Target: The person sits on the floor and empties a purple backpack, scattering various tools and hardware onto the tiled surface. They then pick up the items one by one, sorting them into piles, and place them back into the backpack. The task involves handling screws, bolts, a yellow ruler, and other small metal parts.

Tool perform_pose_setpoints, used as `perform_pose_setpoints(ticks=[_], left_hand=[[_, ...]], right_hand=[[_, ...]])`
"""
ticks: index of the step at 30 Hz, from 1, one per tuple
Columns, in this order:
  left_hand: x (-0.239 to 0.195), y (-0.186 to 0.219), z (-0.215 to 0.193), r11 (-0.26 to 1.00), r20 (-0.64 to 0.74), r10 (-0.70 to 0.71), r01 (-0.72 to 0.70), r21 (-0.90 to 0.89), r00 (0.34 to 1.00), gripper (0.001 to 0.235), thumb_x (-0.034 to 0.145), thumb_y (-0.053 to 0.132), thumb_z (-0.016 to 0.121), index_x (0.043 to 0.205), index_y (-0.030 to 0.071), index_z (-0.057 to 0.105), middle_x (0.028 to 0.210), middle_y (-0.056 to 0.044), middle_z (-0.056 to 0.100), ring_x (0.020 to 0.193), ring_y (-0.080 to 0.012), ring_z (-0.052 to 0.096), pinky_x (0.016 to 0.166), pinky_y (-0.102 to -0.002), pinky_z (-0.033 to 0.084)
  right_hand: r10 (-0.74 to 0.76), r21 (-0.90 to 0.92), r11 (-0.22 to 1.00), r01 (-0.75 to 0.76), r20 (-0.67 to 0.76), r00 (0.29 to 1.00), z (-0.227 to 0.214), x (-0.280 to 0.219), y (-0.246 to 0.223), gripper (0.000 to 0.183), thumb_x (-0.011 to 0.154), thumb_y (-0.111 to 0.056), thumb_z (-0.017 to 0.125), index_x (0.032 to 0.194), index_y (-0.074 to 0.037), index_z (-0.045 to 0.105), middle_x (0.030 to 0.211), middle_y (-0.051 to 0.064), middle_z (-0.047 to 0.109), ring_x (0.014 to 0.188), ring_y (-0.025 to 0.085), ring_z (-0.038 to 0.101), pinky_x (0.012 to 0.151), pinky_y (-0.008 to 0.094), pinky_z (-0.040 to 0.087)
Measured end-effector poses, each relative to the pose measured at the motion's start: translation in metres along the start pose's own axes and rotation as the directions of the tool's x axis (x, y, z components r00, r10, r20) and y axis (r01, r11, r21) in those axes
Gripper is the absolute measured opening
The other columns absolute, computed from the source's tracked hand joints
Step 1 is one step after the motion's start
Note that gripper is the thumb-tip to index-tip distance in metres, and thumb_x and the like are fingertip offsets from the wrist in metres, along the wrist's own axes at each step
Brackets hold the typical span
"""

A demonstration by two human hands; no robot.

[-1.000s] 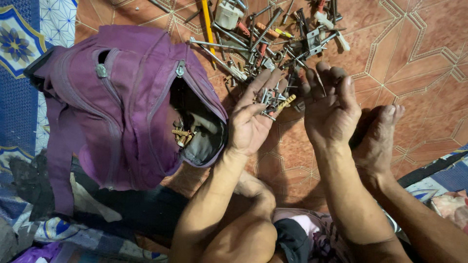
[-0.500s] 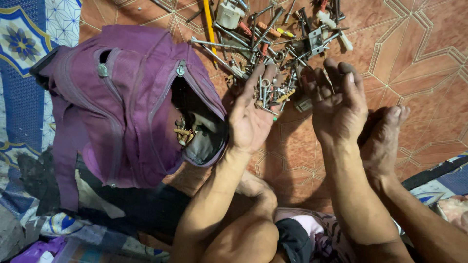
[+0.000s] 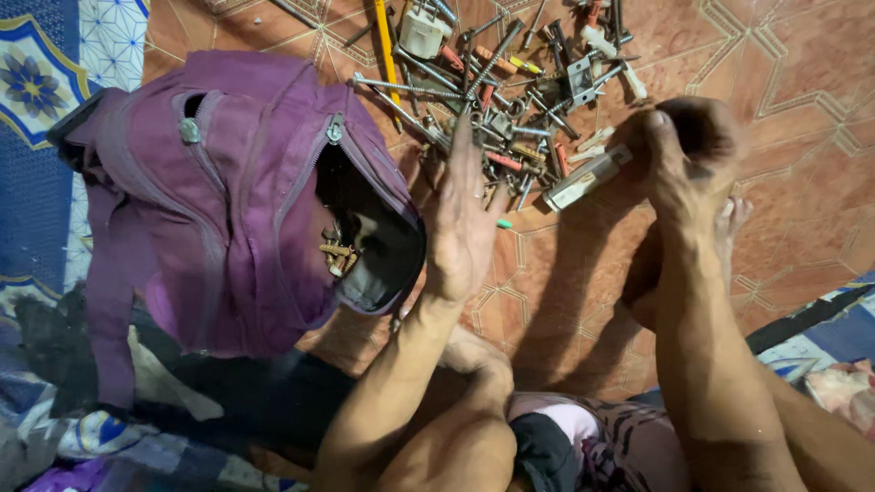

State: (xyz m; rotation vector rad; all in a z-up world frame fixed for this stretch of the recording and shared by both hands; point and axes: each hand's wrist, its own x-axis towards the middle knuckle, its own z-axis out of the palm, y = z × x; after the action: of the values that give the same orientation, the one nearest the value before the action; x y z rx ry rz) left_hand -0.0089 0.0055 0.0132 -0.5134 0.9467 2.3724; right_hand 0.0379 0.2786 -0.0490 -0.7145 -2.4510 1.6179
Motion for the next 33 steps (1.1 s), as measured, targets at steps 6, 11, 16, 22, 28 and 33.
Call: perform_pose_setpoints(ticks=[6,11,16,22,28,33], left_hand=[[-0.014,0.004,-0.007,0.962,0.038,0.064,-0.072,0.263,0.997,0.076,0.112,0.042,0.049,0.170,0.008,0.013,0.179,-0.011,0.004,0.168,-0.0299,0.002,0.137,-0.059,0.008],[-0.035,0.006,-0.005,0.874,0.100,0.043,-0.086,0.478,0.994,0.075,0.109,0.035,0.054,0.166,-0.001,0.020,0.179,-0.019,0.002,0.167,-0.0297,0.000,0.136,-0.049,0.009],[-0.058,0.012,-0.001,0.816,0.227,0.009,-0.139,0.561,0.974,0.066,0.107,0.026,0.062,0.160,-0.002,0.033,0.173,-0.023,0.027,0.164,-0.0319,0.026,0.136,-0.047,0.023],[-0.083,0.029,-0.010,0.747,0.203,-0.245,0.051,0.663,0.948,0.059,0.099,0.026,0.065,0.148,-0.004,0.049,0.148,-0.020,0.059,0.142,-0.0304,0.055,0.121,-0.044,0.041],[-0.089,0.019,-0.023,0.738,0.156,-0.282,0.110,0.666,0.947,0.056,0.099,0.024,0.065,0.145,-0.004,0.051,0.145,-0.019,0.062,0.140,-0.0290,0.057,0.120,-0.042,0.042],[-0.093,0.014,-0.031,0.698,0.128,-0.265,0.099,0.710,0.956,0.057,0.096,0.020,0.066,0.145,-0.004,0.051,0.144,-0.019,0.062,0.138,-0.0291,0.057,0.118,-0.042,0.042]], right_hand=[[0.063,0.128,0.990,-0.053,-0.069,0.996,-0.021,0.004,0.005,0.016,0.106,0.006,0.080,0.117,0.002,0.068,0.107,0.007,0.072,0.095,0.014,0.069,0.089,0.028,0.058],[0.042,0.187,0.982,-0.027,-0.079,0.996,-0.029,0.006,-0.002,0.030,0.100,0.006,0.076,0.127,0.001,0.064,0.116,0.006,0.070,0.105,0.013,0.068,0.096,0.028,0.057],[0.026,0.173,0.985,-0.006,-0.115,0.993,-0.021,0.000,-0.013,0.038,0.099,0.005,0.079,0.132,0.000,0.060,0.116,0.007,0.070,0.097,0.011,0.068,0.089,0.026,0.056],[-0.024,-0.008,1.000,0.023,-0.179,0.983,0.021,-0.016,-0.024,0.031,0.098,-0.004,0.082,0.123,0.000,0.064,0.102,0.005,0.069,0.092,0.013,0.067,0.084,0.028,0.057],[-0.109,-0.273,0.961,0.052,-0.196,0.975,0.038,-0.007,-0.026,0.020,0.098,-0.010,0.084,0.113,-0.004,0.073,0.096,0.007,0.069,0.084,0.015,0.065,0.075,0.030,0.053],[-0.331,-0.280,0.920,0.273,-0.186,0.925,0.046,-0.021,-0.029,0.017,0.098,-0.008,0.079,0.110,-0.006,0.067,0.101,0.008,0.069,0.087,0.016,0.065,0.076,0.030,0.053]])
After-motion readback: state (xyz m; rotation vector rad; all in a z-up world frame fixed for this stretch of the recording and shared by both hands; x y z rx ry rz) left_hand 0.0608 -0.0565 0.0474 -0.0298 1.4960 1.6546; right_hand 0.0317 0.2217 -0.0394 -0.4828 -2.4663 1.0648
